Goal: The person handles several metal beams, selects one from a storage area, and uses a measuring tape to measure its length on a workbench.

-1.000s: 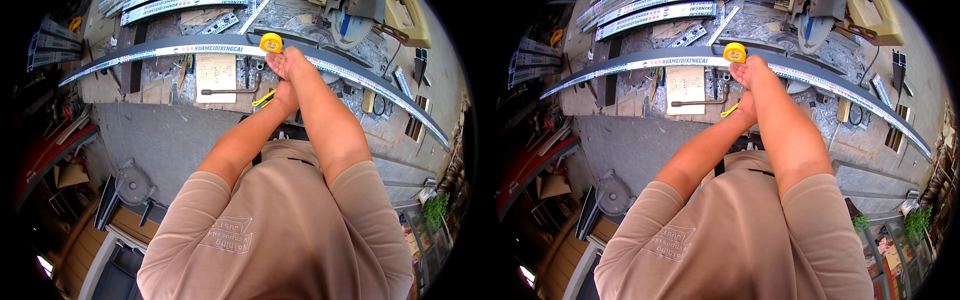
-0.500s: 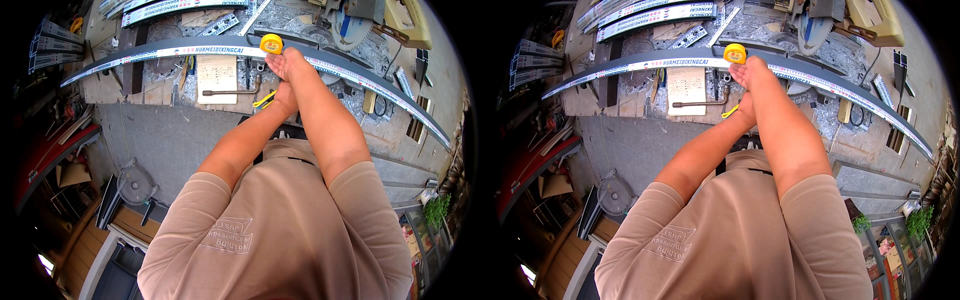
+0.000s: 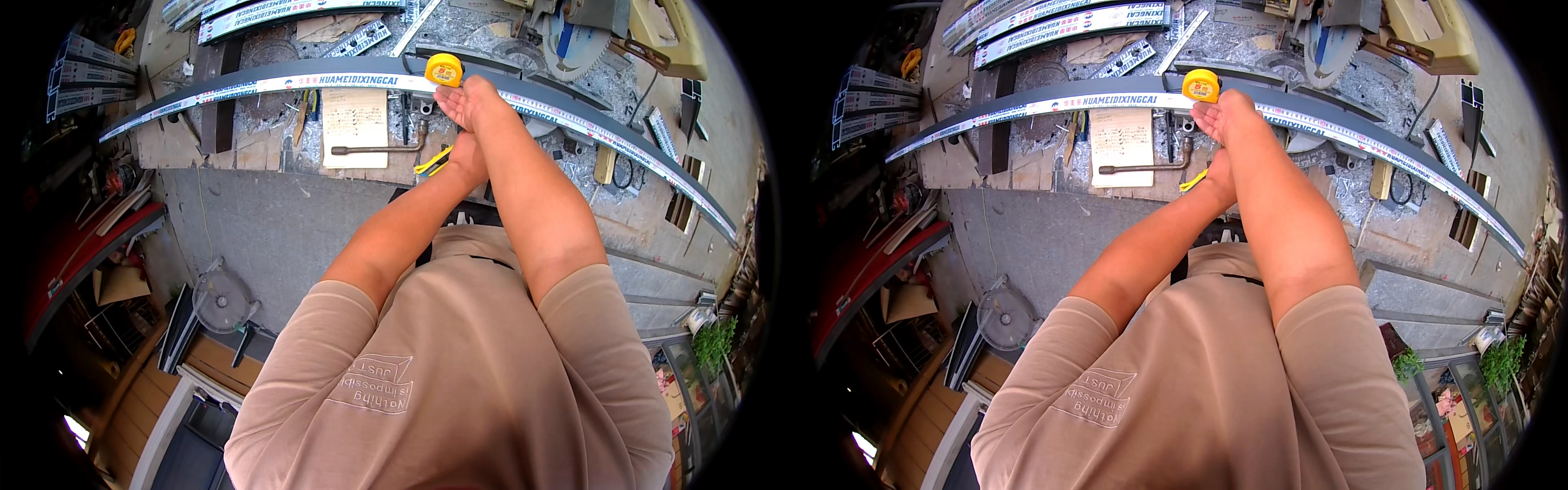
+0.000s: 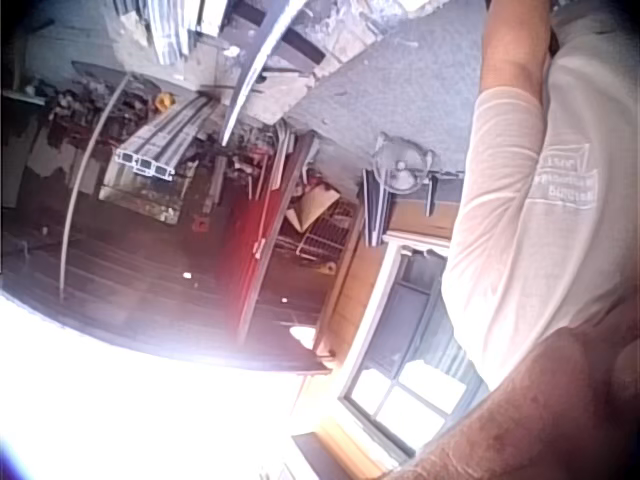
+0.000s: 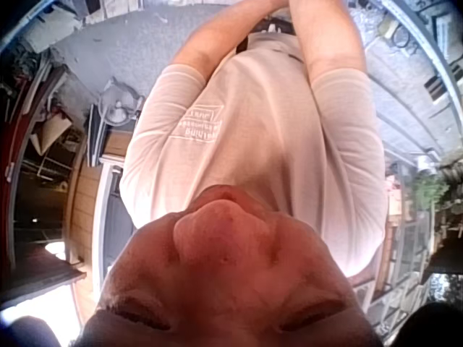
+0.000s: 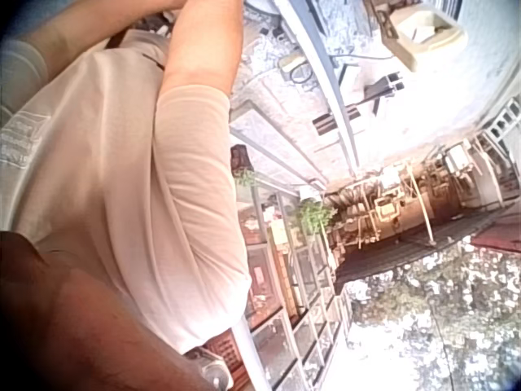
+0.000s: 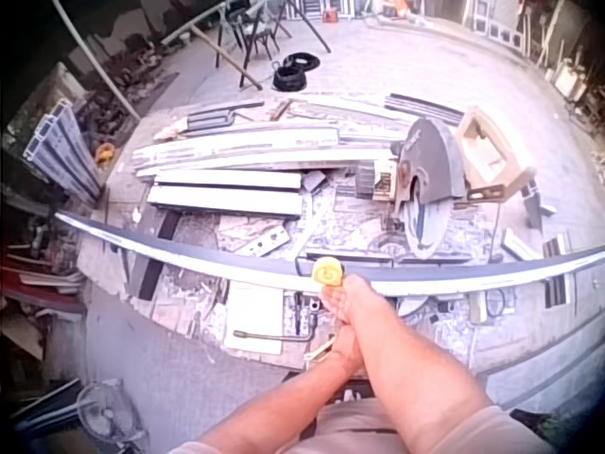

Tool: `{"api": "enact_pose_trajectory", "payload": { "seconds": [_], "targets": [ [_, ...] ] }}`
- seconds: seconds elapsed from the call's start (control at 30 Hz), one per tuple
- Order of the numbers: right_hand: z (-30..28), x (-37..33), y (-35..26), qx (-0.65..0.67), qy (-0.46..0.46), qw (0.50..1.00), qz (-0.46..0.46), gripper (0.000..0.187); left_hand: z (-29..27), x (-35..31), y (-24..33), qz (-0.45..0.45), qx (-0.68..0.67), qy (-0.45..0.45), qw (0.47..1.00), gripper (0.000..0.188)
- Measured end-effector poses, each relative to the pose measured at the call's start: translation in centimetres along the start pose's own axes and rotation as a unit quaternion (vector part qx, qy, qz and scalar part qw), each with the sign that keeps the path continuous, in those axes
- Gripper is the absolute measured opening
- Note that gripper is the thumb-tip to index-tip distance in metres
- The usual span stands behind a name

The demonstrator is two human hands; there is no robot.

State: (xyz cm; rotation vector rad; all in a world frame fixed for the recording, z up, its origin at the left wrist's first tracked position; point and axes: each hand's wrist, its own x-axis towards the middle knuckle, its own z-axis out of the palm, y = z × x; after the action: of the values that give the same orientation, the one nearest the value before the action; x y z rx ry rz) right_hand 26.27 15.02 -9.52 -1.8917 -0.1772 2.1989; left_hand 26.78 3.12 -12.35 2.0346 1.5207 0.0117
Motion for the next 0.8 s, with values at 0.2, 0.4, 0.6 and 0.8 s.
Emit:
{"api": "enact_pose_trajectory", "payload": {
  "seconds": [0.2,0.4,0.6,0.8],
  "targets": [
    [-0.2,-0.1,0.0,-0.009,-0.002,1.000,-0.005,0.041,0.1,-0.1,0.0,-0.002,-0.024,0.010,1.000,0.060],
    [0.0,-0.3,-0.1,-0.021,0.000,1.000,0.003,0.042,2.9,0.5,-0.7,0.010,-0.041,0.147,0.988,0.042],
    [-0.1,-0.1,-0.1,-0.023,0.008,1.000,0.005,0.044,4.5,1.0,-1.0,0.037,-0.012,0.304,0.952,0.025],
    [-0.2,-0.2,0.0,-0.025,-0.010,1.000,-0.005,0.044,4.1,0.9,-1.0,0.051,0.039,0.297,0.953,0.026]
  ]
}}
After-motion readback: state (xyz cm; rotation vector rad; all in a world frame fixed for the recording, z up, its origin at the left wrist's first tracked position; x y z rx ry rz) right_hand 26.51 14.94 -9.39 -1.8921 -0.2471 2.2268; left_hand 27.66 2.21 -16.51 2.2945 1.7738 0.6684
